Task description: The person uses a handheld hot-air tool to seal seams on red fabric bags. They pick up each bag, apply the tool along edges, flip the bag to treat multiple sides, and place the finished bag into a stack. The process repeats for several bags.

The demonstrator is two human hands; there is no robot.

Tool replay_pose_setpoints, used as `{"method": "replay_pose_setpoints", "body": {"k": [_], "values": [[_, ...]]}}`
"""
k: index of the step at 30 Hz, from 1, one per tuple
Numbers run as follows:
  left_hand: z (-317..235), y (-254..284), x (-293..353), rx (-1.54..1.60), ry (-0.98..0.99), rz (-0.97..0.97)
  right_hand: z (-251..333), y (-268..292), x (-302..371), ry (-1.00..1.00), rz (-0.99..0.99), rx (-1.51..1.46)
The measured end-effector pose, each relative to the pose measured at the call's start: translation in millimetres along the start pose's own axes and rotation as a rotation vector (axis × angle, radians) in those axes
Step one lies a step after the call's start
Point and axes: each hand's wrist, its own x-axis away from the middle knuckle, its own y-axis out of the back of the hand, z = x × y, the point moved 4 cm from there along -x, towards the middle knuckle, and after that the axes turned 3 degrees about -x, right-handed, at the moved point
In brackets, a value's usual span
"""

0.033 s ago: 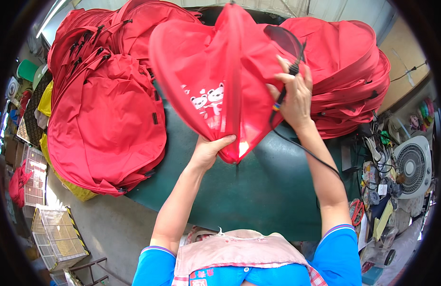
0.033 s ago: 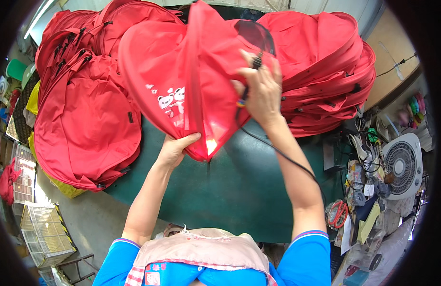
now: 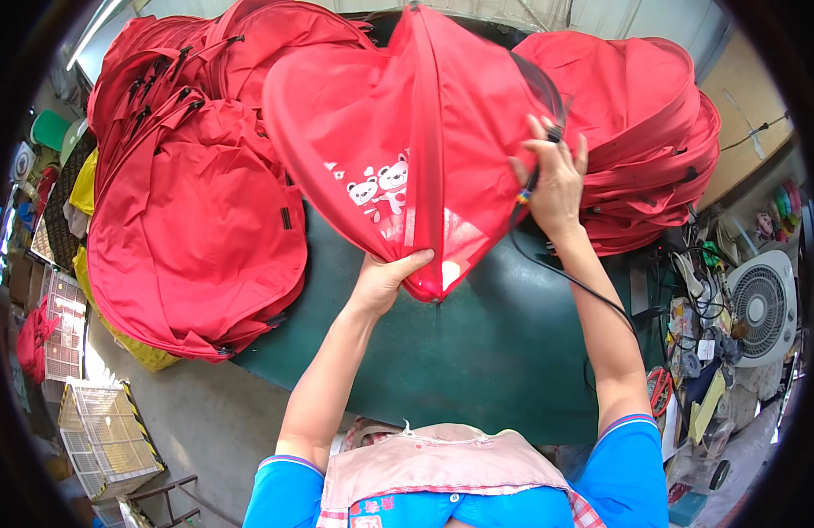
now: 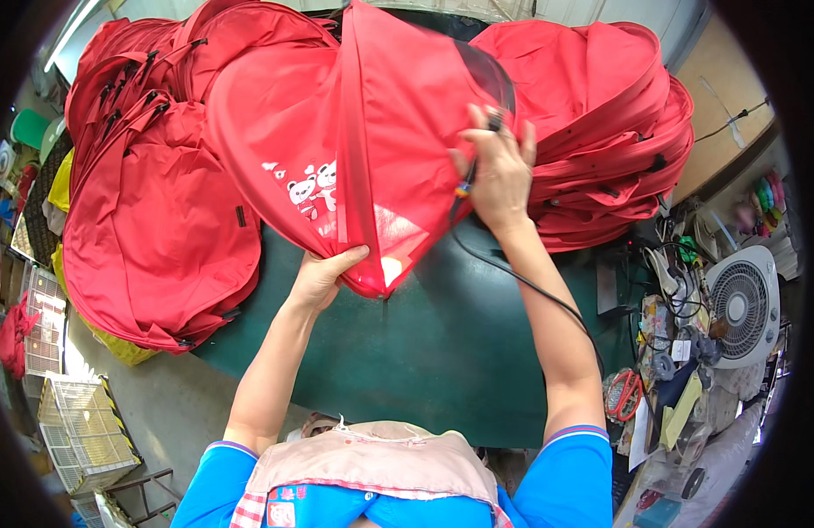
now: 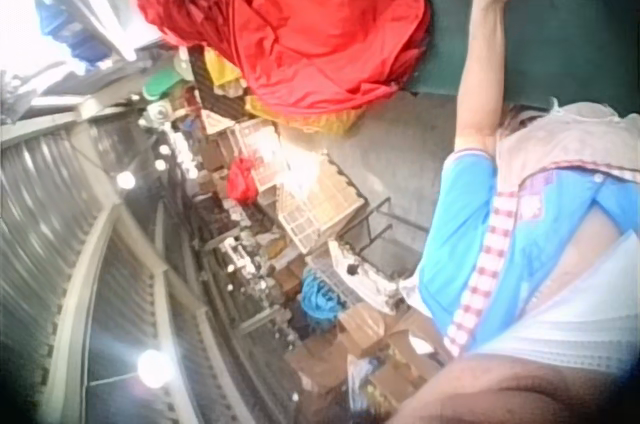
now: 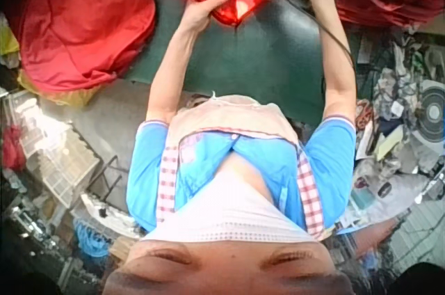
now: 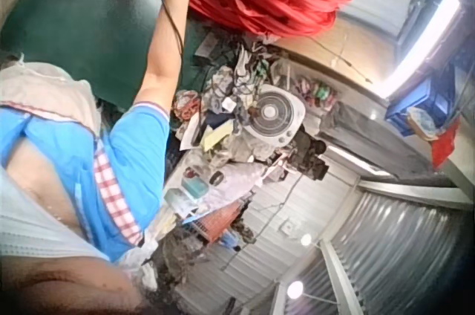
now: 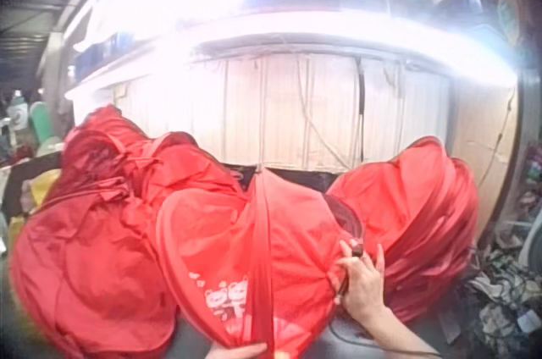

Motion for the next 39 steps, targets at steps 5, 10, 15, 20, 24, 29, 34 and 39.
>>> {"method": "replay_pose_setpoints", "body": {"k": [5,10,15,20,24,29,34,39], "values": [[-13.3,5.5,3.2,-0.055,-0.038,0.059,24.2,60.4,30.9,-0.161,-0.294,-0.428],[-11.1,2.4,5.9,-0.177,-0.124,-0.03,125.6,99.0,72.4,-0.336,0.173,-0.876],[-13.6,-3.8,6.8,-0.229,-0.135,-0.045,141.2,88.7,99.6,-0.393,0.271,-0.785],[-17.6,-16.0,15.6,-0.273,-0.14,-0.048,146.5,77.9,64.3,-0.285,0.188,-0.673],[-19.7,-19.3,24.1,-0.284,-0.144,-0.063,132.6,103.2,25.6,-0.857,0.71,-1.046],[-10.6,-30.1,31.1,-0.321,-0.19,-0.106,107.4,102.6,0.3,-0.336,0.041,-0.909],[-8.0,-19.9,46.1,0.162,-0.196,-0.499,71.4,-11.3,49.8,-0.063,-0.135,-0.356],[-50.1,2.7,38.6,-0.11,-0.363,-0.265,62.9,33.3,62.6,-0.284,-0.223,-0.283]]}}
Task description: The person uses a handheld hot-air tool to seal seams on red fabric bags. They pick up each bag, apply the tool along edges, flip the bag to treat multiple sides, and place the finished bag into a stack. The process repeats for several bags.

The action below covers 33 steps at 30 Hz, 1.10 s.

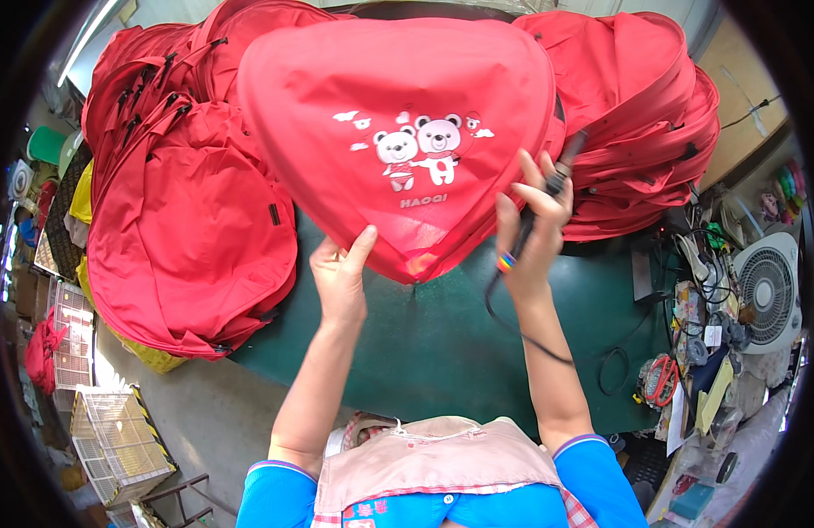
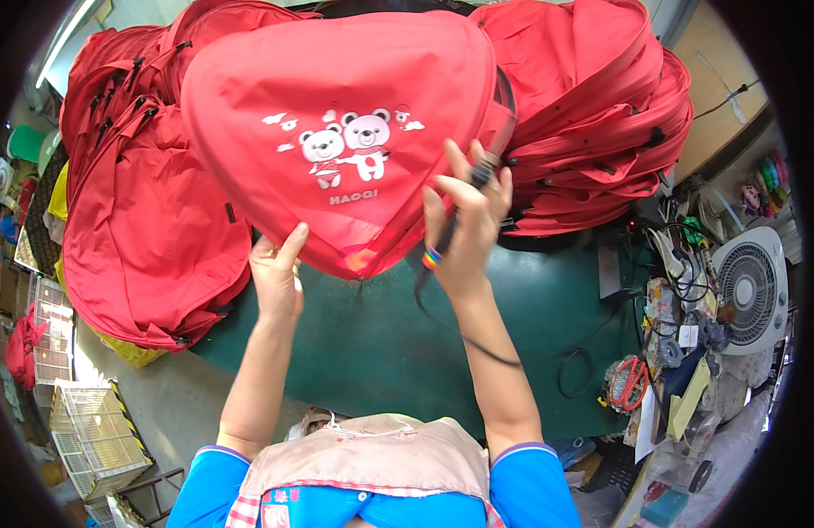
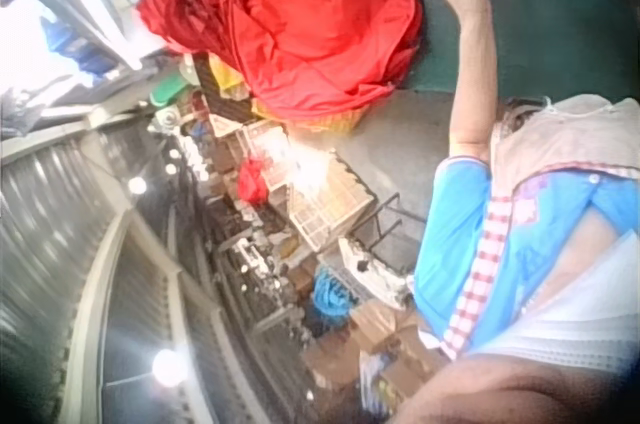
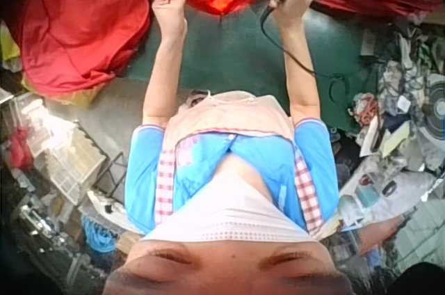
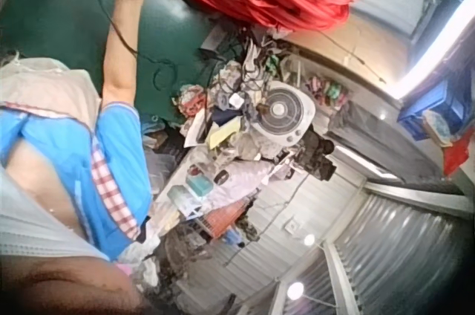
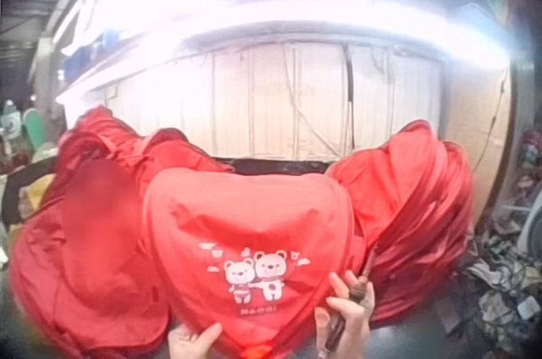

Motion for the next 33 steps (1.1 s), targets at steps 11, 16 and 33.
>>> {"method": "replay_pose_setpoints", "body": {"k": [11,16,33], "values": [[8.3,-49.9,-30.6,-0.315,0.121,0.377,86.8,42.5,57.6,-0.231,0.401,-0.553],[18.1,-45.1,-27.7,-0.493,-0.02,0.412,95.0,23.4,36.0,-0.205,0.386,-0.512],[49.7,-142.3,-6.2,-1.295,-0.186,0.386,-5.2,170.1,35.8,-0.876,-0.128,-0.642]]}}
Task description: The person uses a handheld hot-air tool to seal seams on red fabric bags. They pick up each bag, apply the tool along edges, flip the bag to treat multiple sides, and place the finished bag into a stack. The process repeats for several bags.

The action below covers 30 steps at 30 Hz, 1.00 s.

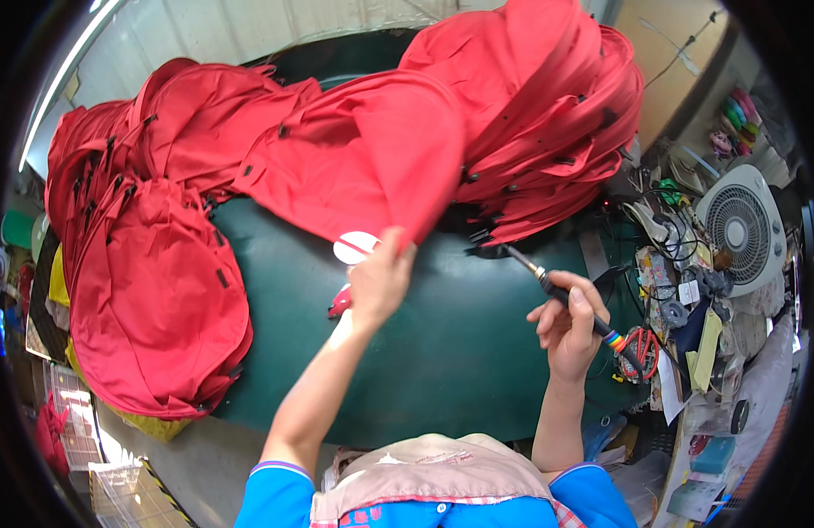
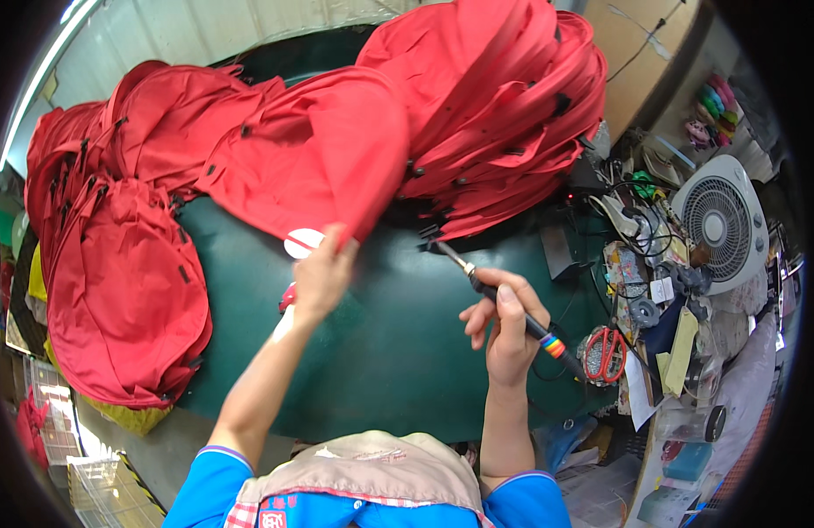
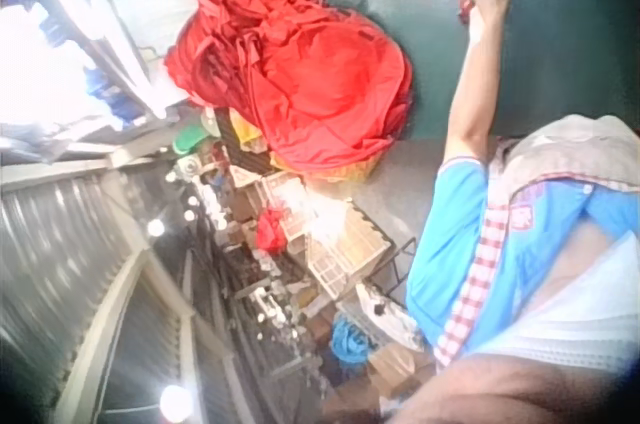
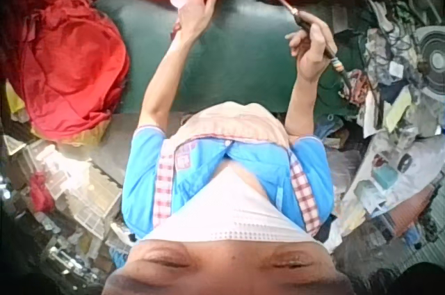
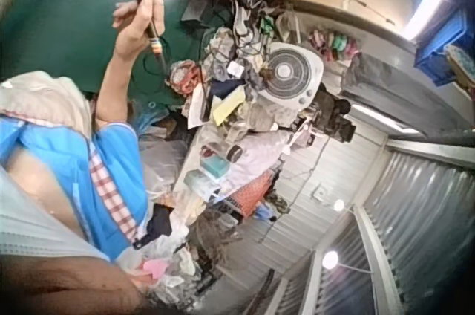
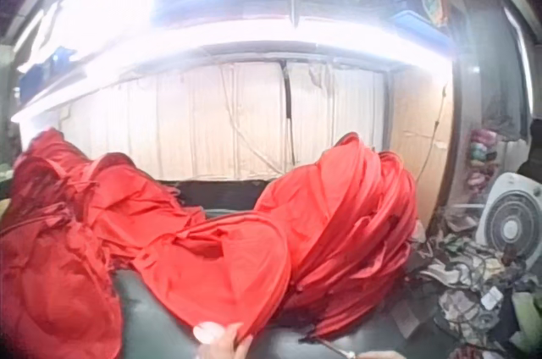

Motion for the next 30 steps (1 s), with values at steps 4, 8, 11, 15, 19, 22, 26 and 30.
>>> {"method": "replay_pose_setpoints", "body": {"k": [4,8,11,15,19,22,26,30], "values": [[-66.6,74.7,-75.2,0.596,-0.331,-0.611,-6.6,12.3,1.7,-0.056,-0.063,-0.02],[-190.9,40.2,-150.9,0.786,-0.762,-0.56,-14.0,22.8,1.2,-0.031,-0.076,-0.029],[-233.5,-47.9,-182.4,0.532,-0.621,-0.013,-13.8,34.0,1.0,0.017,-0.164,-0.008],[-241.4,-92.4,-183.3,0.225,-0.552,0.295,-11.4,39.1,1.4,0.003,-0.227,0.032],[-201.8,-29.6,-121.3,0.267,-0.72,-0.077,-10.3,21.8,7.0,0.05,-0.178,-0.027],[-73.8,49.9,-24.1,0.404,-0.649,-0.443,-22.3,-6.1,4.8,0.04,-0.075,-0.066],[197.5,189.1,127.2,-0.279,0.159,-1.3,-46.5,-57.9,-3.8,0.0,0.088,-0.11],[378.6,286.8,227.6,-0.283,0.893,-1.369,-48.9,-99.9,4.0,0.018,0.233,-0.116]]}}
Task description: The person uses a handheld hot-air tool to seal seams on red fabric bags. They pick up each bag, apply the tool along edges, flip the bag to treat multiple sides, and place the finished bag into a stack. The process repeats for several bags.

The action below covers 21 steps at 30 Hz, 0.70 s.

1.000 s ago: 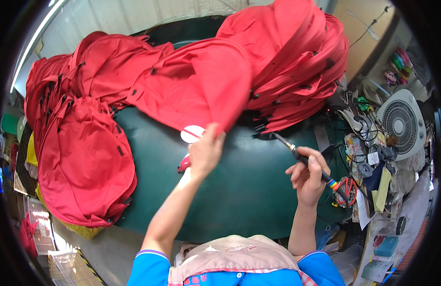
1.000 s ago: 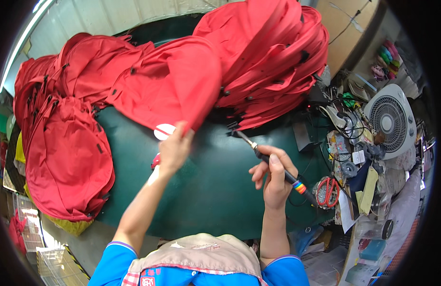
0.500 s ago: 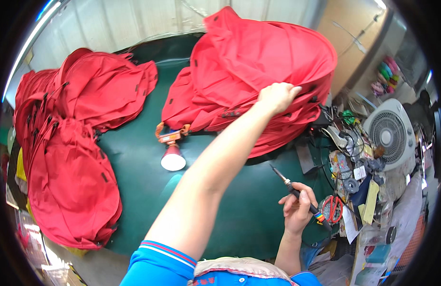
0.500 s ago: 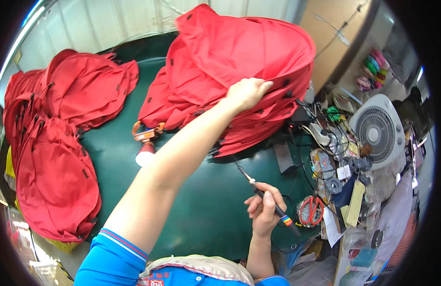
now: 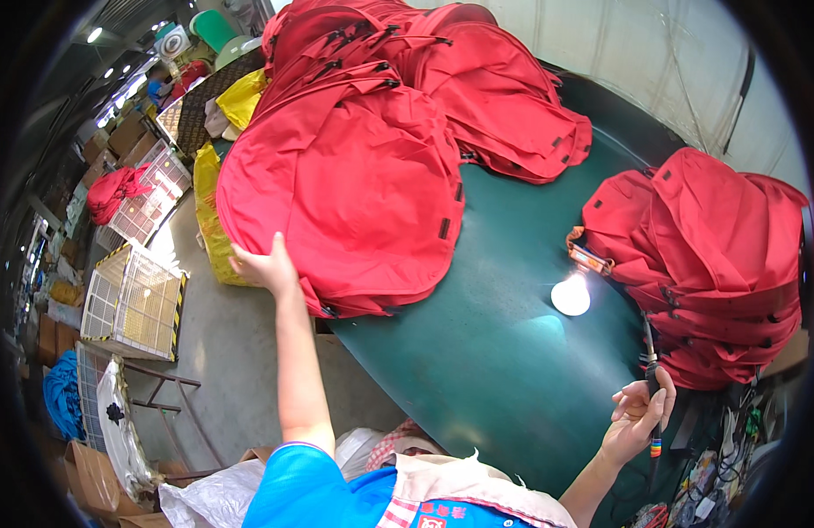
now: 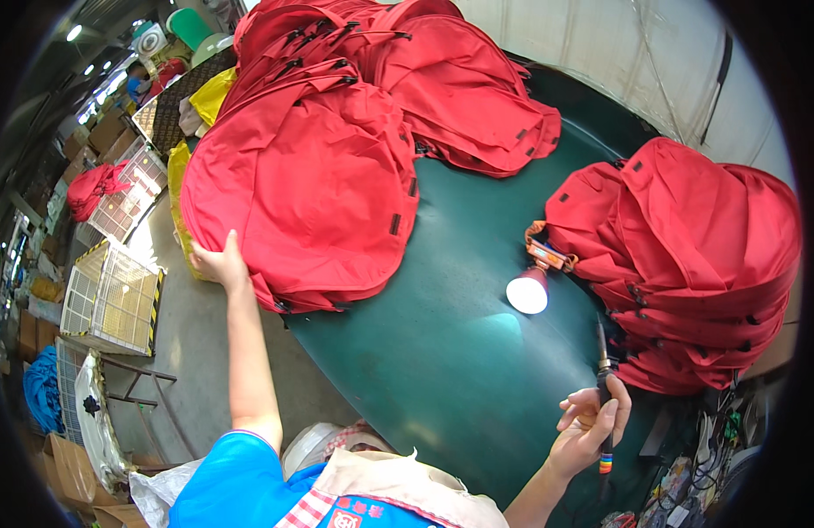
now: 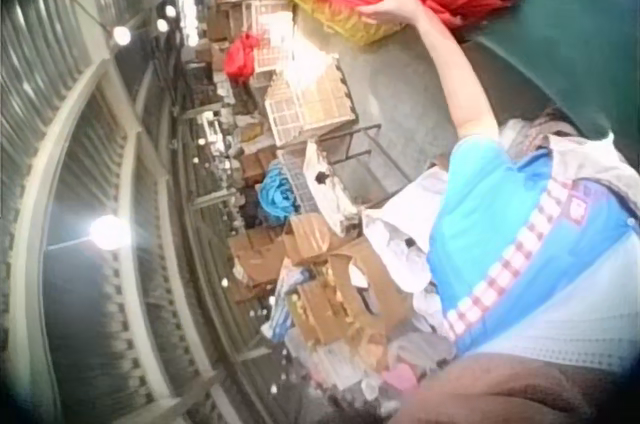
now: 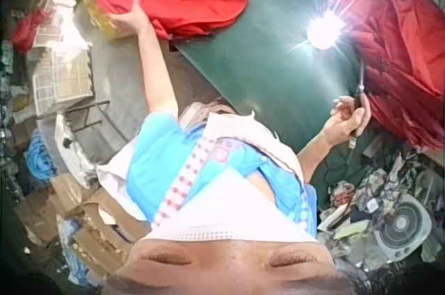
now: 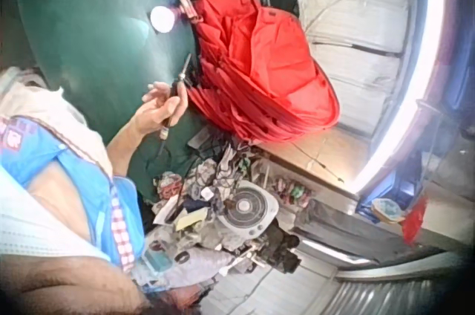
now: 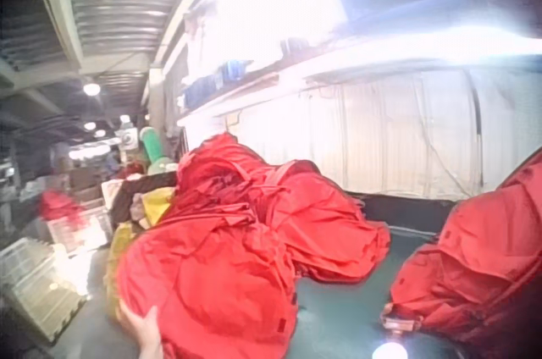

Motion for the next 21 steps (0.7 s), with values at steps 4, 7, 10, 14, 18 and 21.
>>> {"method": "replay_pose_setpoints", "body": {"k": [4,7,10,14,18,21], "values": [[1.6,6.8,-23.6,0.324,0.114,0.125,0.9,-47.8,12.0,-0.022,0.08,-0.087],[-49.6,37.2,25.0,0.444,-0.045,0.06,-2.6,-105.6,20.4,-0.083,0.314,-0.036],[-121.2,66.1,119.4,0.723,-0.224,0.125,-7.5,-171.6,26.2,-0.075,0.478,-0.146],[-187.8,92.5,215.1,0.687,-0.669,0.514,4.1,-227.4,33.7,0.217,0.506,-0.177],[-163.9,107.1,256.8,1.003,-0.328,1.054,1.8,-222.4,14.8,0.433,0.374,-0.027],[-83.3,116.2,290.2,0.954,0.8,1.464,-8.0,-221.4,16.5,0.373,0.346,-0.058]]}}
